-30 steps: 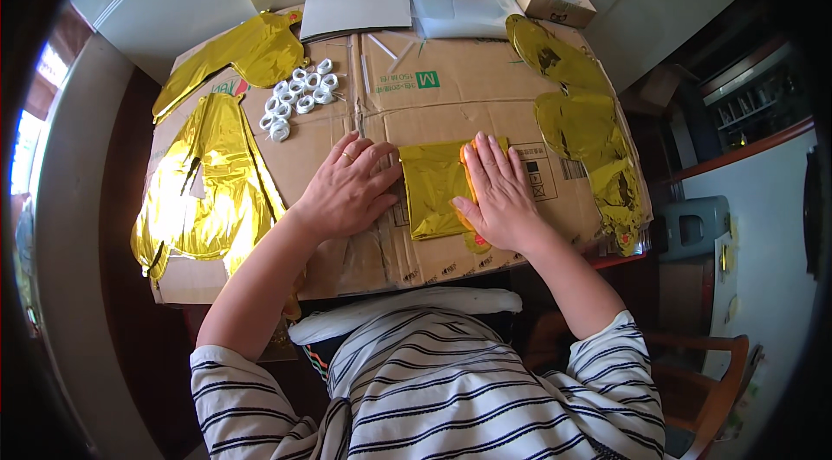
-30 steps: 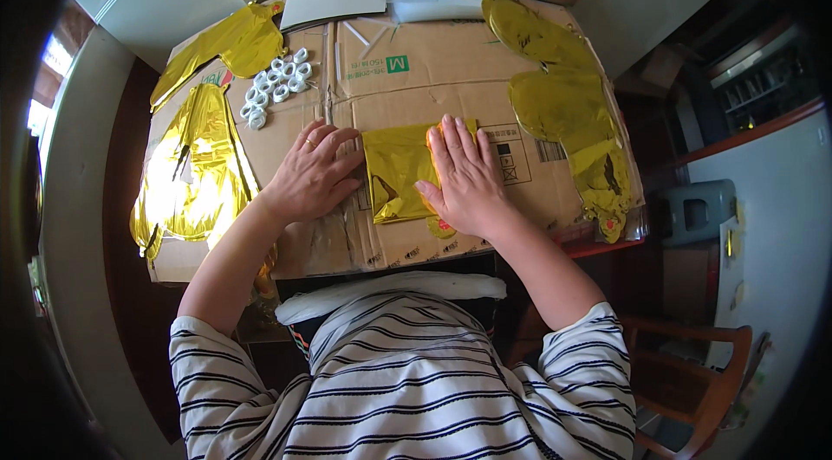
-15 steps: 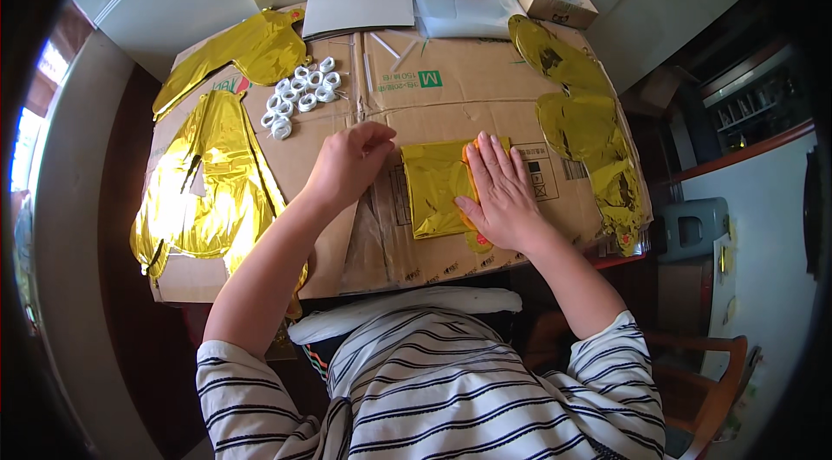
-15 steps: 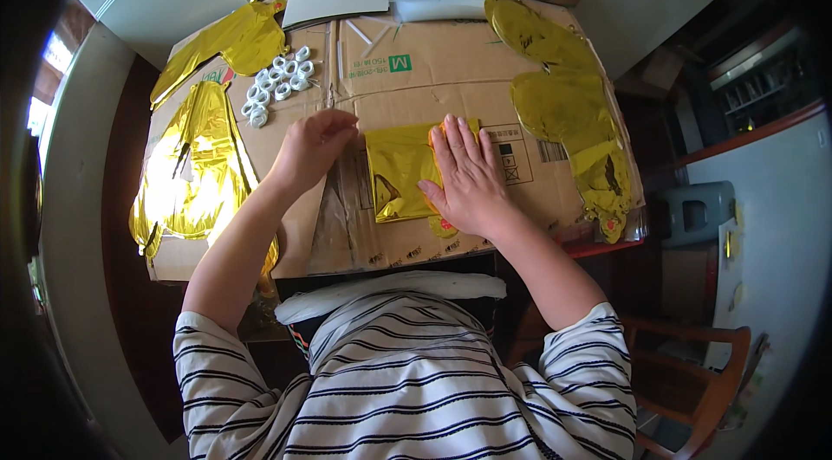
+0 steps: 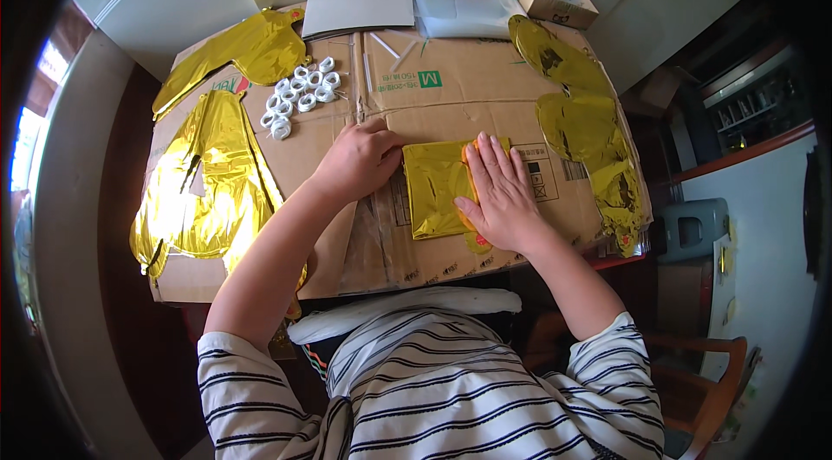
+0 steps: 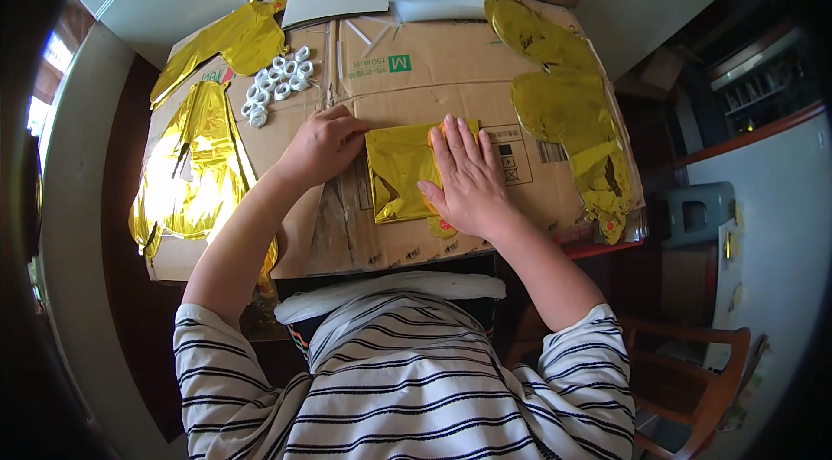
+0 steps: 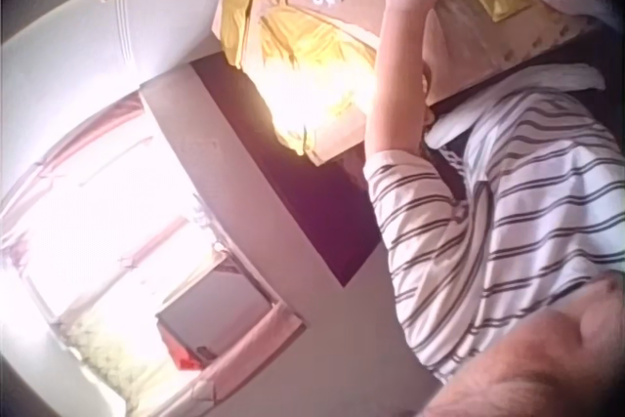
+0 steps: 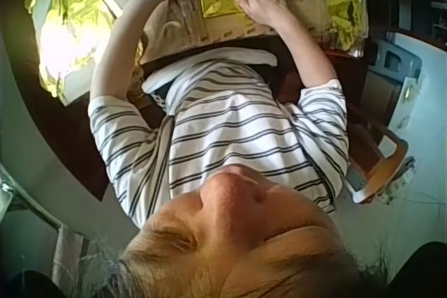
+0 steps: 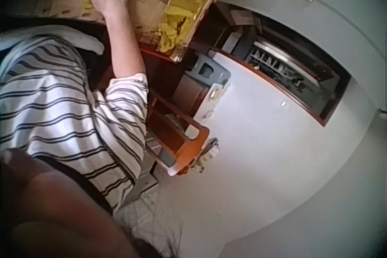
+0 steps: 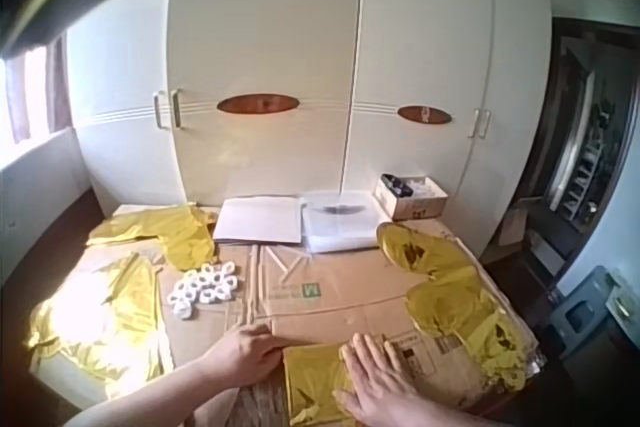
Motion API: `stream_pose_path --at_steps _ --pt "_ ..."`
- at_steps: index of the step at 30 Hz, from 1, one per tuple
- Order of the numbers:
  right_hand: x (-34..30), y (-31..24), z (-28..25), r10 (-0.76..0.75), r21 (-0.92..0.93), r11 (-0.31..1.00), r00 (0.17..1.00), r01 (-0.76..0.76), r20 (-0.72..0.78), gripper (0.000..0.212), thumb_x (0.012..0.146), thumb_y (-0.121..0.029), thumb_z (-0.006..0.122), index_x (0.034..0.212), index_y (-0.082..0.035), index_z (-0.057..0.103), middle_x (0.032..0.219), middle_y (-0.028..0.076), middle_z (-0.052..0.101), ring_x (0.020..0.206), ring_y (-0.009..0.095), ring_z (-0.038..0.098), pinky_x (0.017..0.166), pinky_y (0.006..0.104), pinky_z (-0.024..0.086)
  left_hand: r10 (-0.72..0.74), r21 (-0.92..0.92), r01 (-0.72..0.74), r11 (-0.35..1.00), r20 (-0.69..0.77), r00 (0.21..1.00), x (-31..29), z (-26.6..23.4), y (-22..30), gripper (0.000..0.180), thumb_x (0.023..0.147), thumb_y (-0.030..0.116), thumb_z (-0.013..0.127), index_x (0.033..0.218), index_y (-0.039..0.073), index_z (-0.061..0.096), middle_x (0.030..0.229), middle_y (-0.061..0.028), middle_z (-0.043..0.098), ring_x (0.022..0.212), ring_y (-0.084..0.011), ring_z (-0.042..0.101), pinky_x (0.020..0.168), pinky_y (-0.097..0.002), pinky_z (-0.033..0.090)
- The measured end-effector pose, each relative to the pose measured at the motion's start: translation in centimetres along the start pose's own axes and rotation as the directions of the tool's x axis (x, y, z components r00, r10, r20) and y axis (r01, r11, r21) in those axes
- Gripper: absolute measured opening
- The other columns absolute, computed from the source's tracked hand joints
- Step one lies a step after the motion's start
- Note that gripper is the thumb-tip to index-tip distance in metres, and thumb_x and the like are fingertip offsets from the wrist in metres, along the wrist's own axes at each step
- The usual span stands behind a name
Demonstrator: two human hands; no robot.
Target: Folding and placing gold foil balloons into plastic packaging with cardboard inserts.
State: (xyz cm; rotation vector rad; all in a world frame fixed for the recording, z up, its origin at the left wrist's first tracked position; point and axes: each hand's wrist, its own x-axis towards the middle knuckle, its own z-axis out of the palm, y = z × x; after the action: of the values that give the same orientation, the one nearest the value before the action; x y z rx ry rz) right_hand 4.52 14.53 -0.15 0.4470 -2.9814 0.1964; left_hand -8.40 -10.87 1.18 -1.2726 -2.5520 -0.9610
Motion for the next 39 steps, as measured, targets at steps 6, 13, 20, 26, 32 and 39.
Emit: stream_pose_path --at_steps 6,13,20,26,32,39 --pt "0.0 0.1 0.1 -0.007 -0.001 1.0 1.0 0.007 -0.007 0.081 0.1 -0.047 0.05 0.156 0.002 0.021 0.163 0.027 0.018 0.152 0.039 0.017 0.122 0.0551 0.01 -0.017 0.053 0.018 0.998 -0.033 0.999 -0.1 0.1 0.5 0.017 0.083 0.011 0.065 0.098 0.01 0.071 0.088 -0.0075 0.065 0.087 -0.0279 0.064 0.081 -0.0408 0.045" --pt "0.0 0.1 0.2 -0.01 -0.007 1.0 1.0 0.01 -0.016 0.081 0.099 -0.047 0.051 0.156 0.002 0.022 0.162 0.027 0.018 0.151 0.039 0.018 0.122 0.0556 0.011 0.05 0.106 -0.034 0.994 -0.146 0.988 -0.4 1.2 0.6 0.016 0.082 0.008 0.066 0.097 0.009 0.071 0.086 -0.0066 0.064 0.085 -0.0282 0.063 0.082 -0.0393 0.044" --pt "0.0 0.0 0.0 -0.007 0.013 1.0 1.0 0.007 0.0 0.079 0.1 -0.043 0.051 0.157 0.002 0.018 0.163 0.026 0.015 0.152 0.04 0.015 0.122 0.0547 0.011 -0.337 0.044 0.346 0.937 -0.135 0.932 -0.6 2.0 2.0 0.014 0.083 0.018 0.068 0.091 0.009 0.075 0.086 -0.0079 0.069 0.089 -0.0275 0.065 0.087 -0.0395 0.042" --pt "0.0 0.1 0.2 -0.005 -0.012 1.0 1.0 0.005 -0.009 0.08 0.099 -0.047 0.051 0.156 0.002 0.022 0.163 0.026 0.018 0.152 0.039 0.018 0.122 0.0551 0.011 -0.515 0.042 0.513 0.857 0.052 0.856 0.1 0.6 2.3 0.021 0.085 0.027 0.067 0.093 0.008 0.075 0.086 -0.01 0.073 0.088 -0.0277 0.069 0.091 -0.0401 0.042" --pt "0.1 0.0 0.1 0.006 -0.005 1.0 1.0 -0.006 0.005 0.081 0.099 -0.047 0.051 0.156 0.002 0.021 0.163 0.026 0.017 0.152 0.039 0.016 0.122 0.0547 0.01 -0.608 0.02 0.614 0.789 0.16 0.777 1.0 -0.1 2.3 0.027 0.085 0.031 0.069 0.094 0.005 0.073 0.081 -0.009 0.072 0.081 -0.0248 0.071 0.082 -0.0404 0.051" --pt "0.1 -0.2 -0.2 0.015 0.018 1.0 1.0 -0.015 0.005 0.081 0.099 -0.046 0.051 0.156 0.003 0.021 0.163 0.026 0.017 0.152 0.038 0.016 0.122 0.0541 0.01 -0.559 -0.31 0.613 0.727 0.251 0.79 1.7 -1.0 2.4 0.022 0.088 0.015 0.069 0.099 -0.003 0.066 0.076 -0.0078 0.069 0.072 -0.0146 0.07 0.064 -0.0292 0.053"
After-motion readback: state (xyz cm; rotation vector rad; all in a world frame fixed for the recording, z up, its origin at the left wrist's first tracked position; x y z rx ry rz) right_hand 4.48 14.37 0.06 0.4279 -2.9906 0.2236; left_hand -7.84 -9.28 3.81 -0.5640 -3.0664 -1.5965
